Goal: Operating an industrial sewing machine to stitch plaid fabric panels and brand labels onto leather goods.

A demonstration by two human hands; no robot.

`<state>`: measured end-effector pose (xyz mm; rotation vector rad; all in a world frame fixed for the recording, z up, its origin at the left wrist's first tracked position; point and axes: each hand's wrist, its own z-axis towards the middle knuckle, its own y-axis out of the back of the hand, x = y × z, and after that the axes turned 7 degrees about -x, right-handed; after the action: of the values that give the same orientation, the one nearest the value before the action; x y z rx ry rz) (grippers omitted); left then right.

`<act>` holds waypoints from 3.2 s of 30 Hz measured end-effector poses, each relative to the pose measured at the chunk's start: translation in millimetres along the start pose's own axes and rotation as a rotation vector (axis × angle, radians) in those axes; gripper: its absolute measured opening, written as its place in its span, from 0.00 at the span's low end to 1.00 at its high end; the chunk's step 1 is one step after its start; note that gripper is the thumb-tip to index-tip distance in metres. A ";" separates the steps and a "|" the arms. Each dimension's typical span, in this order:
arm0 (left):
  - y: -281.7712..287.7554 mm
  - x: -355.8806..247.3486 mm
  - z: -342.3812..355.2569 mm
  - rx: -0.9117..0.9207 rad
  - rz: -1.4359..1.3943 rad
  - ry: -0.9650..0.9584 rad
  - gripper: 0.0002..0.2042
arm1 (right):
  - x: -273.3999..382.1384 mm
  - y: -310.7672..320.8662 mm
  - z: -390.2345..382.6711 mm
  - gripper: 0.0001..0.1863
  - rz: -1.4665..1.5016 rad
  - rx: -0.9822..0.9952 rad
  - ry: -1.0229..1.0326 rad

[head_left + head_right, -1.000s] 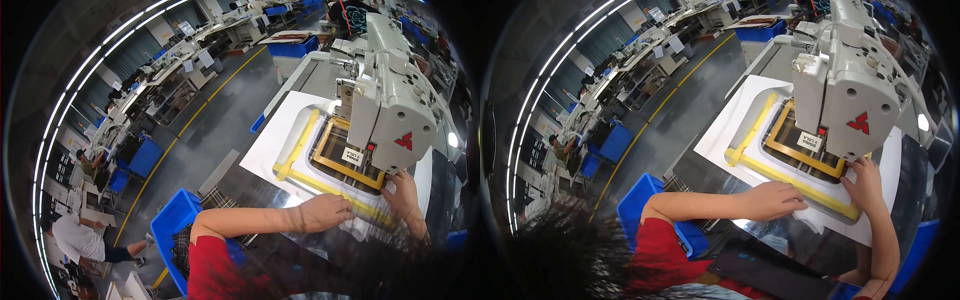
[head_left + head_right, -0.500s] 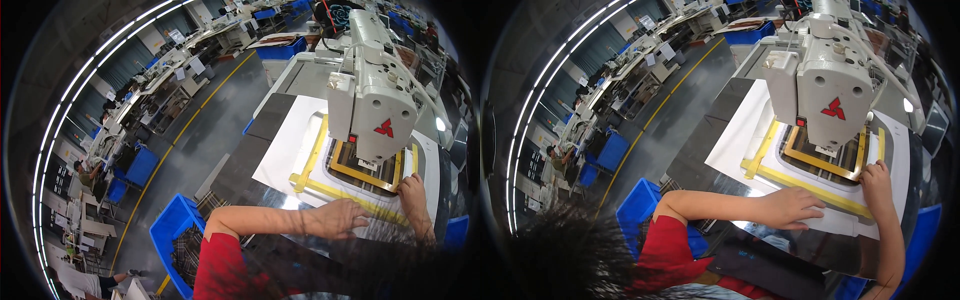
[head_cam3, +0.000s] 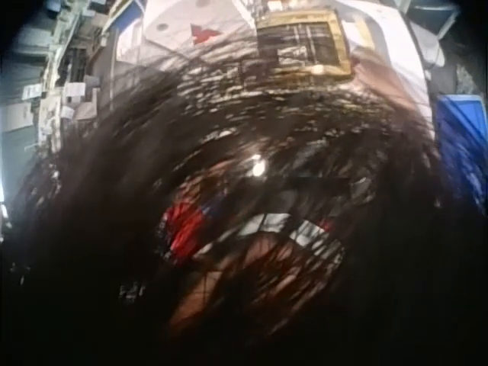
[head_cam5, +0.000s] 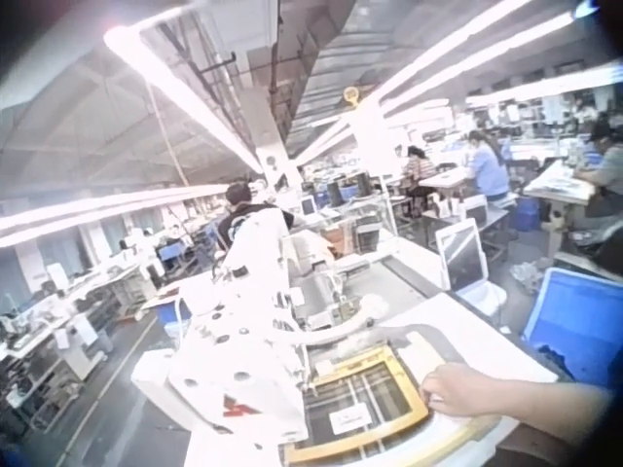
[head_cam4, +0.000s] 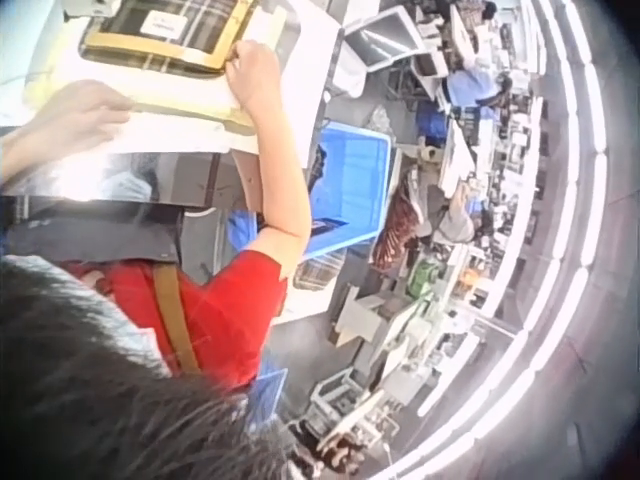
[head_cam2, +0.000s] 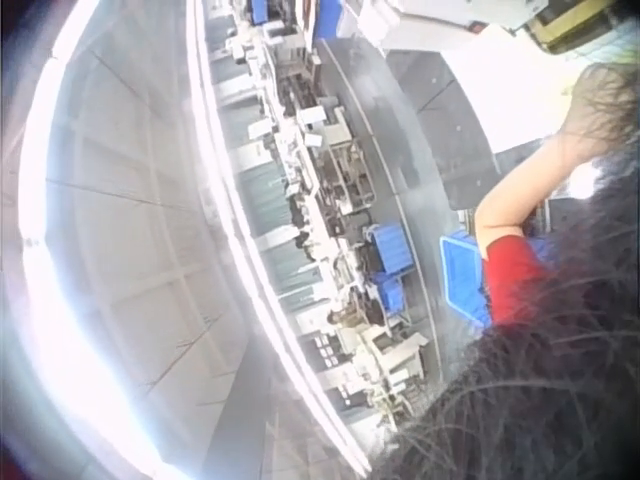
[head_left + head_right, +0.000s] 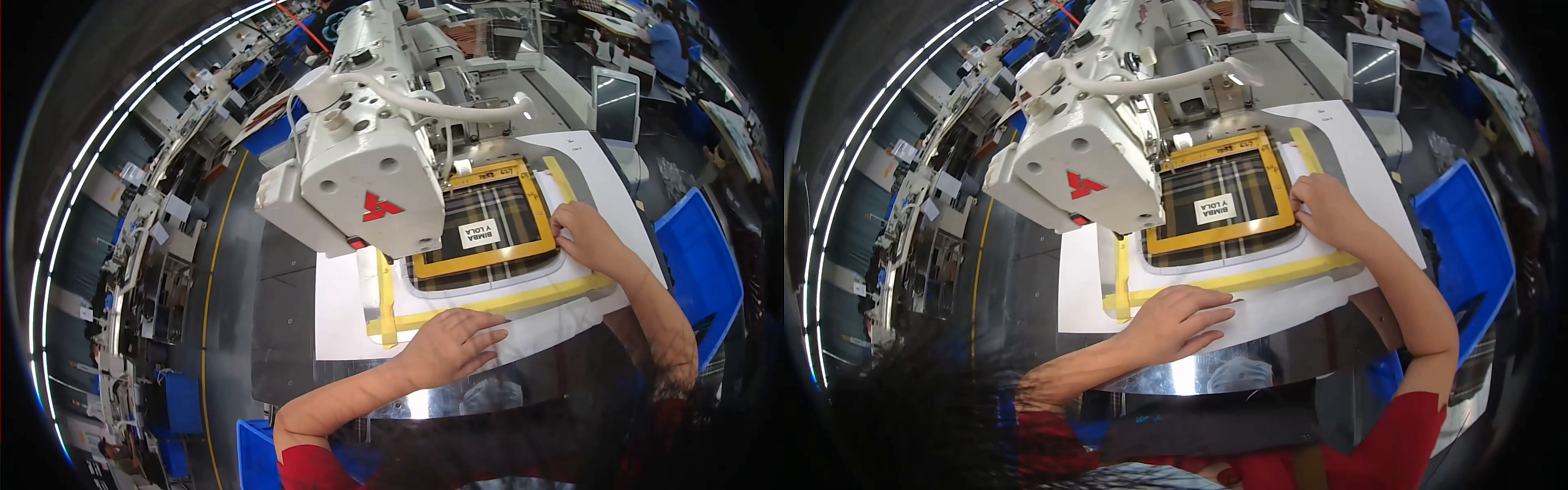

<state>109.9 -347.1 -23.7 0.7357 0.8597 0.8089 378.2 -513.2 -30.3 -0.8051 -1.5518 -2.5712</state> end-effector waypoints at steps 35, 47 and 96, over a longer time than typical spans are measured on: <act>102.8 -181.7 -532.7 0.361 1.233 1.934 0.16 | 83.1 -12.7 -43.8 0.08 0.322 0.317 0.245; 66.4 -24.4 -28.9 -0.129 -0.255 0.480 0.32 | 109.3 10.4 -26.6 0.10 0.171 -0.042 0.837; 22.6 45.3 -21.2 -0.065 0.338 0.350 0.31 | 47.6 -20.2 32.2 0.18 0.107 0.027 -0.379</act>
<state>103.3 -293.1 -31.0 0.7018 1.0293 1.2882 344.5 -465.2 -13.8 -1.3963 -1.5689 -2.4184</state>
